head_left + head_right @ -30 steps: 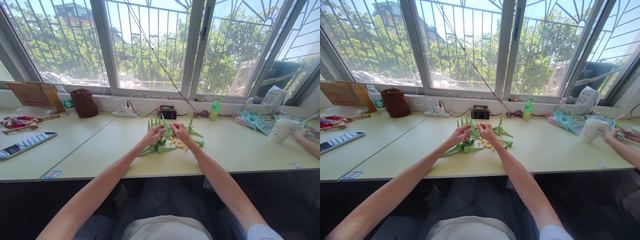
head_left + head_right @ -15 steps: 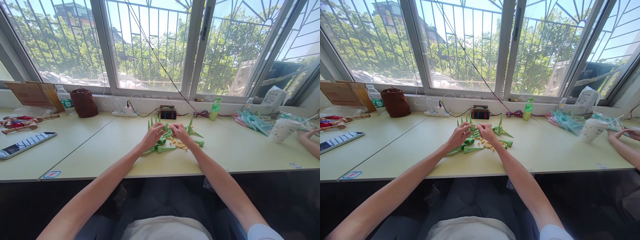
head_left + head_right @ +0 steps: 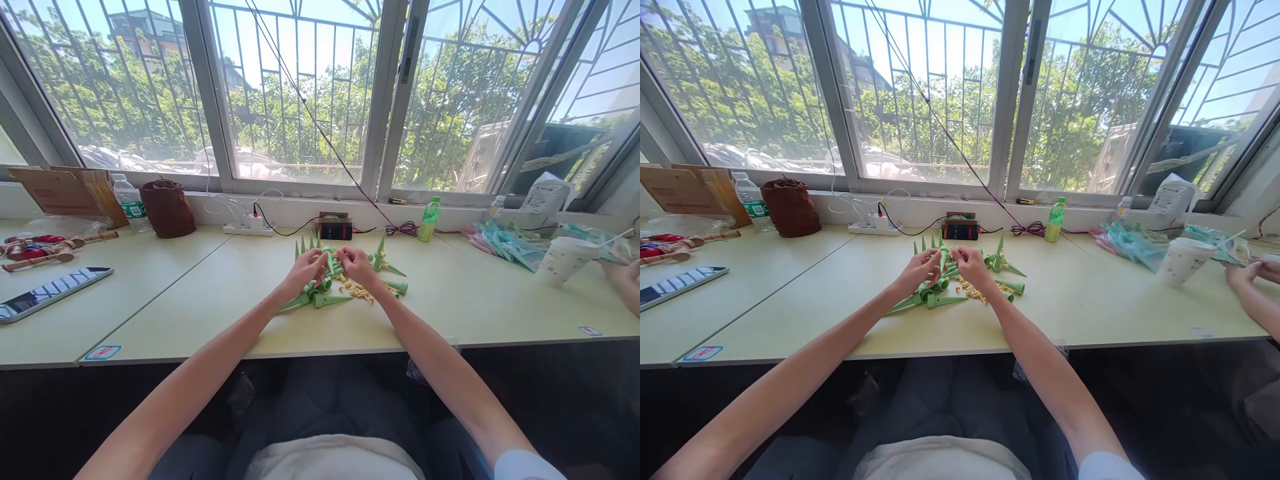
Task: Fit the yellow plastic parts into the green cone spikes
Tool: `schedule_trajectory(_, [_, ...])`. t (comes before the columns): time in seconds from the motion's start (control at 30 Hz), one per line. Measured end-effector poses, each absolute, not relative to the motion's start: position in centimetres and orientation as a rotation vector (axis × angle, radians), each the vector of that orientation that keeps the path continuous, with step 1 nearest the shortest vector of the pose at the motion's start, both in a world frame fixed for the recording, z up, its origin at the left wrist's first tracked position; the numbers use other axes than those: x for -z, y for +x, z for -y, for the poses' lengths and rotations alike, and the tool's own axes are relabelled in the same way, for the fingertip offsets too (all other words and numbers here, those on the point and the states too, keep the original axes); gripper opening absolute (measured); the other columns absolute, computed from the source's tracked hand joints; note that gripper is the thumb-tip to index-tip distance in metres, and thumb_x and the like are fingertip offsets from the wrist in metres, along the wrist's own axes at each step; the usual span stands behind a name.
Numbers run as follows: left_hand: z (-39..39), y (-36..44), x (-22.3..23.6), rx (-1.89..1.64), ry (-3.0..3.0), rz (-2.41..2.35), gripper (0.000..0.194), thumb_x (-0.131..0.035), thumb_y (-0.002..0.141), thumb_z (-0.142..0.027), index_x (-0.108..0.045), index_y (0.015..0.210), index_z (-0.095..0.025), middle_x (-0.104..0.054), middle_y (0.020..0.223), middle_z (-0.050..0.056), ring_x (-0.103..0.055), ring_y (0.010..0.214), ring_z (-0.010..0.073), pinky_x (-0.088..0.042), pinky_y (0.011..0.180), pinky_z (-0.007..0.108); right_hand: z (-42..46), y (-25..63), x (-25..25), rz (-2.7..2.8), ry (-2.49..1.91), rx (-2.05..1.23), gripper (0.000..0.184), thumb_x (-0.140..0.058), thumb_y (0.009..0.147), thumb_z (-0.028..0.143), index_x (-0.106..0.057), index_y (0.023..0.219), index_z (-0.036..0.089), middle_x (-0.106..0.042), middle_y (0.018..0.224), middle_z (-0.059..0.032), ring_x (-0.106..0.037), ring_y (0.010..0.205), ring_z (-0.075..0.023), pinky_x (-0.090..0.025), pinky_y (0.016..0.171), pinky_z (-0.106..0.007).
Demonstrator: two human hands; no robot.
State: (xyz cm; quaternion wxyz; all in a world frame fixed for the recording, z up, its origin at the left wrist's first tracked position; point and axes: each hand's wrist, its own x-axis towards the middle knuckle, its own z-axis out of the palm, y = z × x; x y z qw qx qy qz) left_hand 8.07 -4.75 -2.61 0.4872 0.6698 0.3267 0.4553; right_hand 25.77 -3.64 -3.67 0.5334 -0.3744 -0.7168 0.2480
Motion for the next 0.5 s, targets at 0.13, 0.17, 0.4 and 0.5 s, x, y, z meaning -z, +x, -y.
schedule_trajectory(0.13, [4.85,8.07,2.56,-1.133,1.572,-0.748,0.048,-0.070,0.075,-0.056,-0.053,0.098,-0.017,-0.053,0.066,-0.004,-0.052,0.048,0.0073,-0.035,0.037,0.018,3.77,25.62,3.76,1.757,-0.928,-0.526,0.037,-0.046,0.090,0.049,-0.048,0.067,0.020,-0.038,0.050,0.0041,-0.035,0.047,-0.0105,-0.026,0.047,-0.024])
schedule_trajectory(0.17, [4.89,8.09,2.54,-1.145,1.571,-0.743,0.049,-0.071,0.074,-0.056,-0.053,0.098,-0.017,-0.053,0.065,-0.004,-0.052,0.048,0.0074,-0.036,0.037,0.018,3.79,25.58,3.78,1.760,-0.934,-0.515,0.037,-0.046,0.090,0.049,-0.047,0.067,0.020,-0.038,0.050,0.0040,-0.035,0.048,-0.0105,-0.026,0.047,-0.024])
schedule_trajectory(0.4, [4.98,8.19,2.62,-1.191,1.628,-0.746,0.051,-0.070,0.075,-0.056,-0.050,0.104,-0.018,-0.053,0.062,-0.005,-0.051,0.047,0.0082,-0.038,0.038,0.019,3.86,25.45,3.91,1.744,-0.936,-0.498,0.039,-0.045,0.090,0.048,-0.040,0.063,0.021,-0.035,0.051,0.0046,-0.033,0.048,-0.0100,-0.024,0.048,-0.024])
schedule_trajectory(0.5, [4.86,8.20,2.79,-1.203,1.687,-0.761,0.051,-0.068,0.076,-0.055,-0.051,0.107,-0.018,-0.052,0.064,-0.005,-0.052,0.048,0.0088,-0.038,0.037,0.019,3.82,25.46,3.96,1.734,-0.937,-0.517,0.040,-0.045,0.090,0.049,-0.039,0.062,0.021,-0.033,0.050,0.0047,-0.032,0.048,-0.0099,-0.024,0.047,-0.024])
